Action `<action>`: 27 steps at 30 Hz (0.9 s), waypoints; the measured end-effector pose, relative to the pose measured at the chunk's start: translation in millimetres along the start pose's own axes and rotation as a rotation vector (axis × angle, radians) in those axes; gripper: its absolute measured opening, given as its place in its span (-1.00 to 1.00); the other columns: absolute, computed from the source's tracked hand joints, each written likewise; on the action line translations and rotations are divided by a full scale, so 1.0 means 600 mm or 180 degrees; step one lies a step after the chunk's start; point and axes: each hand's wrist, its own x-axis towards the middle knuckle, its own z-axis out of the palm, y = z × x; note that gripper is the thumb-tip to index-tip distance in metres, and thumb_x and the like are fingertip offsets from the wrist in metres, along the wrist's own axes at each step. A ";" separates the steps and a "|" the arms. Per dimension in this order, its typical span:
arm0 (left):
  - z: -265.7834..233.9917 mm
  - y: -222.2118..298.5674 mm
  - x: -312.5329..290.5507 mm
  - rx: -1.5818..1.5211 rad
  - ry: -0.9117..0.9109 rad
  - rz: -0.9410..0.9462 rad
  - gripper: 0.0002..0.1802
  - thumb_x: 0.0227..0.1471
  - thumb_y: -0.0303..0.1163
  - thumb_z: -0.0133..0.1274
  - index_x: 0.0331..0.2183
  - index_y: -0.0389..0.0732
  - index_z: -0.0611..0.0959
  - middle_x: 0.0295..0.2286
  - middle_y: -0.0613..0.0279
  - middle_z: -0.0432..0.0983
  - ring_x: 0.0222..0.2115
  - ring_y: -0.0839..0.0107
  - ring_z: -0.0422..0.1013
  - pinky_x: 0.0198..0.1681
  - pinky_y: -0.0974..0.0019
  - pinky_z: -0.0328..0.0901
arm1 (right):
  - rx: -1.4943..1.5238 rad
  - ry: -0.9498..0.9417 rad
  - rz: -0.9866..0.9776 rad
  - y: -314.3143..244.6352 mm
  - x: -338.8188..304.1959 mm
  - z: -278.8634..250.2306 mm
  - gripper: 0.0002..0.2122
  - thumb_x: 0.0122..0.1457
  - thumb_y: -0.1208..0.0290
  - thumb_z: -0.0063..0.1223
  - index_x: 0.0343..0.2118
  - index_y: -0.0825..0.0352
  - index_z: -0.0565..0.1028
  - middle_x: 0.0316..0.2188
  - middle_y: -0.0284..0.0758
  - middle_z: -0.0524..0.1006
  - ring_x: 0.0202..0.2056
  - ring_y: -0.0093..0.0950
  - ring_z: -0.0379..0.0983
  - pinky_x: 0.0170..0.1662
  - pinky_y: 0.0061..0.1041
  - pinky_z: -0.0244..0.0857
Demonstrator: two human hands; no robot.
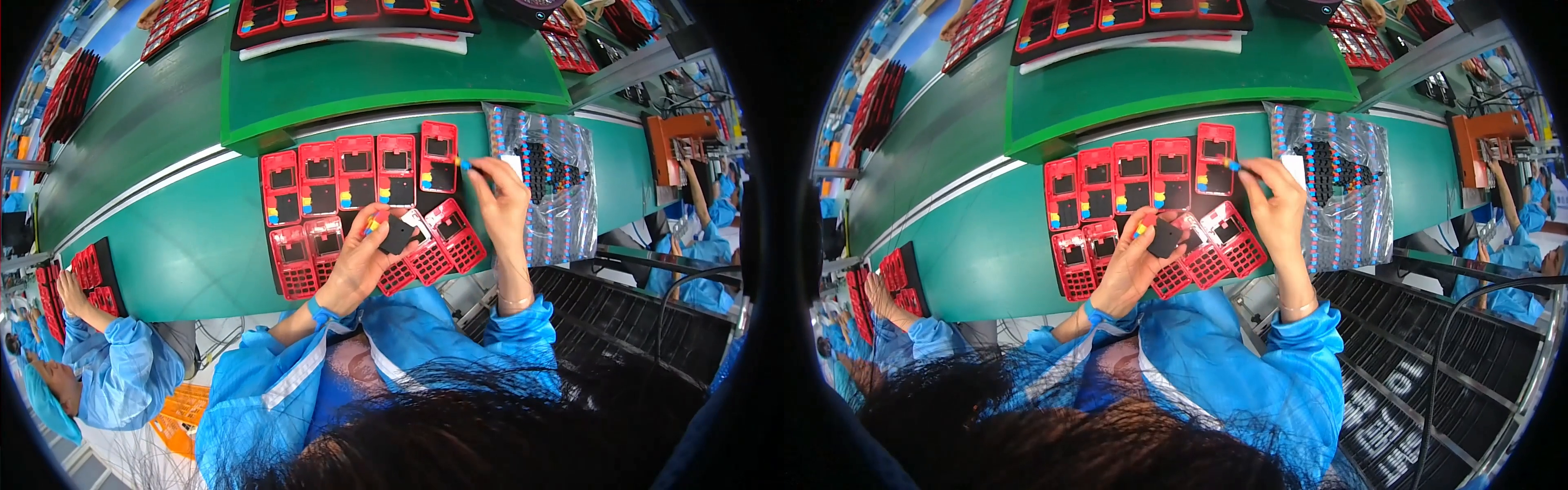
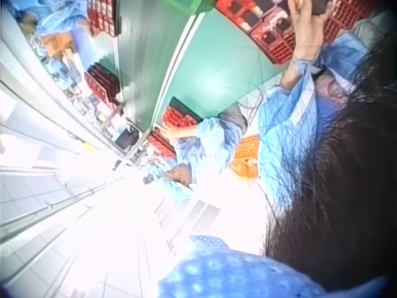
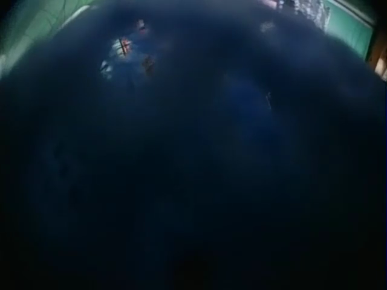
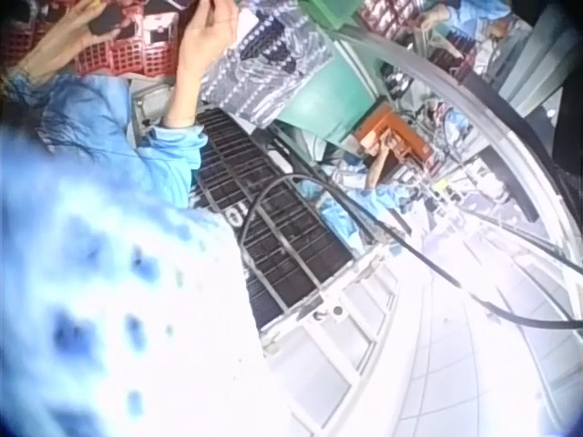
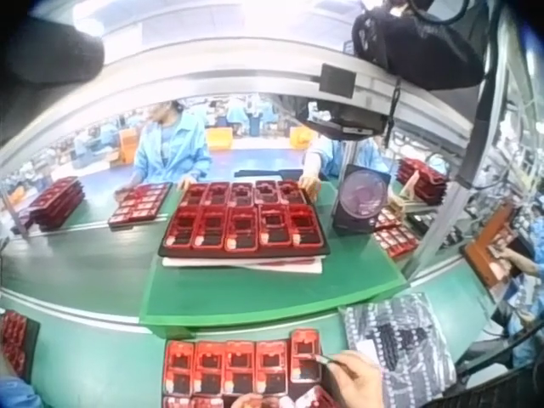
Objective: The person assembles keypad buttons and electronic components into red plastic casings by hand on an industrial assembly line.
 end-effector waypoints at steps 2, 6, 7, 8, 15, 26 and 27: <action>0.000 0.003 -0.001 0.0079 -0.0001 0.0035 -0.64 0.41 -0.41 -0.01 0.18 -0.04 0.43 0.15 0.06 0.42 0.08 0.05 0.50 0.12 -0.11 0.50 | -0.0593 -0.0005 -0.0519 0.019 0.003 0.012 -0.83 0.12 0.67 0.27 -0.22 0.37 0.69 -0.26 -0.23 0.67 -0.21 -0.32 0.62 -0.13 -0.37 0.50; -0.009 0.007 -0.006 0.0127 -0.0022 0.0022 -0.65 0.41 -0.41 0.00 0.17 -0.04 0.44 0.15 0.06 0.41 0.08 0.07 0.50 0.12 -0.06 0.50 | -0.1454 -0.0410 -0.1425 0.018 -0.015 0.028 -0.77 0.03 0.66 0.29 -0.22 0.31 0.70 -0.23 -0.29 0.67 -0.20 -0.28 0.61 -0.11 -0.29 0.50; -0.010 0.007 -0.007 0.0116 -0.0028 0.0028 -0.65 0.41 -0.41 0.00 0.16 -0.04 0.44 0.15 0.06 0.41 0.08 0.08 0.49 0.12 -0.05 0.50 | -0.1631 -0.0639 -0.1582 0.015 -0.020 0.030 -0.77 0.02 0.66 0.29 -0.22 0.30 0.70 -0.22 -0.30 0.67 -0.19 -0.30 0.62 -0.11 -0.31 0.50; -0.011 0.008 -0.009 0.0105 -0.0035 0.0032 -0.65 0.40 -0.42 0.00 0.16 -0.04 0.44 0.15 0.07 0.41 0.08 0.09 0.49 0.12 -0.05 0.50 | -0.1675 -0.0594 -0.1606 0.011 -0.024 0.028 -0.73 -0.02 0.66 0.31 -0.21 0.31 0.70 -0.22 -0.31 0.67 -0.17 -0.32 0.62 -0.09 -0.34 0.50; -0.009 0.027 -0.030 0.0176 0.0001 -0.0019 -0.61 0.39 -0.37 0.02 0.18 -0.07 0.40 0.21 0.01 0.35 0.15 -0.02 0.45 0.07 0.05 0.53 | -0.0975 -0.0560 -0.1849 0.001 -0.053 -0.029 -0.68 -0.13 0.63 0.31 -0.22 0.31 0.70 -0.21 -0.33 0.67 -0.13 -0.31 0.63 -0.12 -0.31 0.52; -0.024 -0.034 -0.062 0.1831 -0.1041 -0.1088 -0.59 0.28 -0.42 0.21 0.12 -0.16 0.53 0.16 0.14 0.44 0.13 0.46 0.38 0.19 0.36 0.33 | -0.1107 -0.0935 -0.1873 0.013 -0.095 0.020 -0.71 -0.08 0.53 0.31 -0.21 0.30 0.66 -0.19 -0.33 0.66 -0.14 -0.35 0.63 -0.10 -0.35 0.56; -0.019 -0.033 -0.059 0.1829 -0.1007 -0.1186 -0.59 0.28 -0.39 0.21 0.12 -0.17 0.53 0.15 0.15 0.44 0.15 0.48 0.35 0.21 0.38 0.27 | -0.1144 -0.0831 -0.1706 0.017 -0.099 0.026 -0.71 -0.08 0.53 0.31 -0.21 0.30 0.66 -0.19 -0.33 0.66 -0.15 -0.35 0.64 -0.12 -0.36 0.56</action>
